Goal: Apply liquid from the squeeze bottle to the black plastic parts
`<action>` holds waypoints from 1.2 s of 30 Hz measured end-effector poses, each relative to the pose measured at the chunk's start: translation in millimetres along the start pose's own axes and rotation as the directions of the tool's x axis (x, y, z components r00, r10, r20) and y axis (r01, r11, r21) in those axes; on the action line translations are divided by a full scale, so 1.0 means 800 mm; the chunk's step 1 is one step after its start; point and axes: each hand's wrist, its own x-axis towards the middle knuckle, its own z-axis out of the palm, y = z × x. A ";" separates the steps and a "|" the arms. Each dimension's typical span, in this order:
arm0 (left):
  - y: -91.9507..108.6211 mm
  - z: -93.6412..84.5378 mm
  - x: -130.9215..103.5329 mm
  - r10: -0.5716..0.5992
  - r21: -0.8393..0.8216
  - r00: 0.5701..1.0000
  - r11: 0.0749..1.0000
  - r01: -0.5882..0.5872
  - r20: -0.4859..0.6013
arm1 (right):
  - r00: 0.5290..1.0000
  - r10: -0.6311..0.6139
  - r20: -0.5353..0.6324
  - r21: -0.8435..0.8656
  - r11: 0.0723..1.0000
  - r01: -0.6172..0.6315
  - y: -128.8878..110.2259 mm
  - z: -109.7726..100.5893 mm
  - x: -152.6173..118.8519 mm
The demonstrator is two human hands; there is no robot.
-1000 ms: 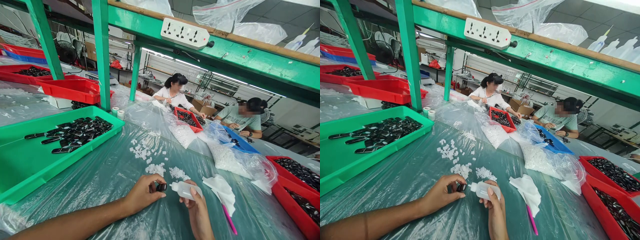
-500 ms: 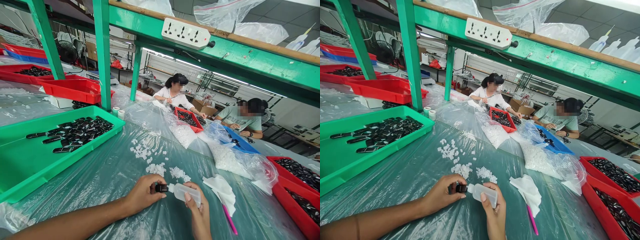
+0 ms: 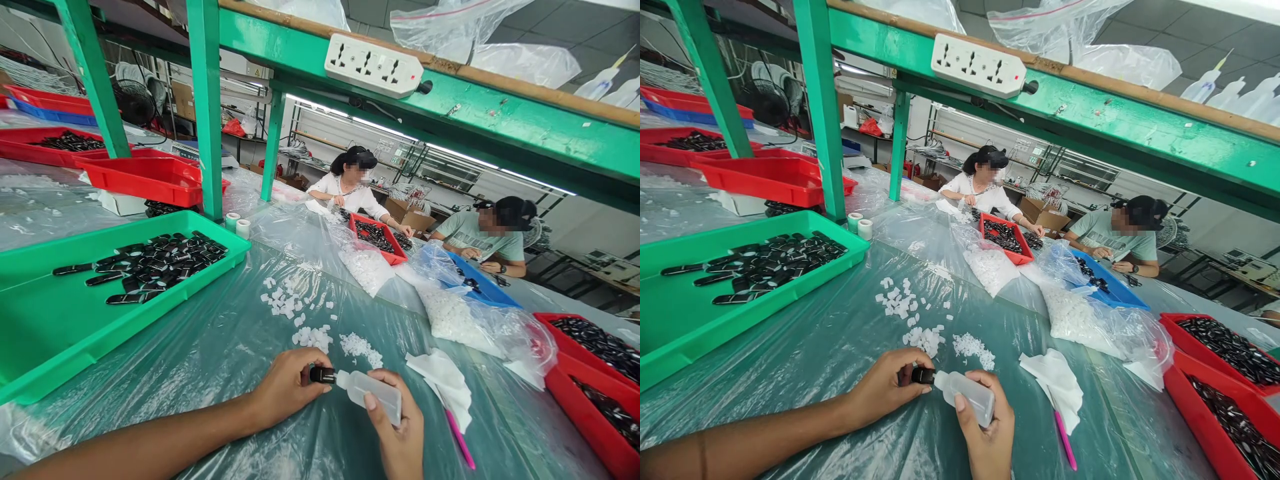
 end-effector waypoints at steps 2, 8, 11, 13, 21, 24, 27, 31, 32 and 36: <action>0.001 0.000 0.000 -0.008 0.010 1.000 1.000 0.008 0.001 | 1.000 -0.004 -0.022 -0.011 1.000 0.004 -0.001 0.001 -0.001; 0.000 0.000 0.001 -0.017 -0.051 1.000 0.999 0.018 0.008 | 0.998 0.036 0.046 0.054 0.998 -0.039 0.001 -0.002 0.002; -0.003 0.001 0.001 -0.034 -0.111 0.999 0.993 0.035 0.013 | 0.990 0.104 0.094 0.155 0.981 -0.118 0.008 -0.005 0.008; -0.004 0.002 0.002 -0.046 -0.147 0.999 0.988 0.046 0.007 | 0.977 0.164 0.136 0.258 0.946 -0.195 0.014 -0.007 0.012; 0.001 0.000 0.002 -0.017 -0.251 0.999 0.968 0.028 0.048 | 0.963 0.188 0.195 0.417 0.872 -0.255 0.026 -0.019 0.032; 0.001 0.000 0.001 -0.011 -0.263 0.998 0.964 0.025 0.057 | 0.977 0.186 0.102 0.274 0.939 -0.207 0.027 -0.029 0.044; 0.002 -0.001 0.001 -0.007 -0.271 0.998 0.962 0.025 0.067 | 0.988 0.127 0.090 -0.053 0.991 -0.123 0.031 -0.043 0.058; 0.004 -0.003 0.001 -0.021 -0.277 0.995 0.960 0.048 0.097 | 0.975 0.106 0.194 -0.416 0.909 -0.016 0.039 -0.061 0.073; 0.004 -0.003 0.001 -0.028 -0.280 0.994 0.958 0.057 0.108 | 0.968 0.120 0.220 -0.437 0.899 -0.012 0.040 -0.064 0.075; -0.002 -0.001 0.004 -0.062 -0.292 0.987 0.951 0.103 0.146 | 0.933 0.155 0.326 -0.441 0.897 0.005 0.042 -0.071 0.080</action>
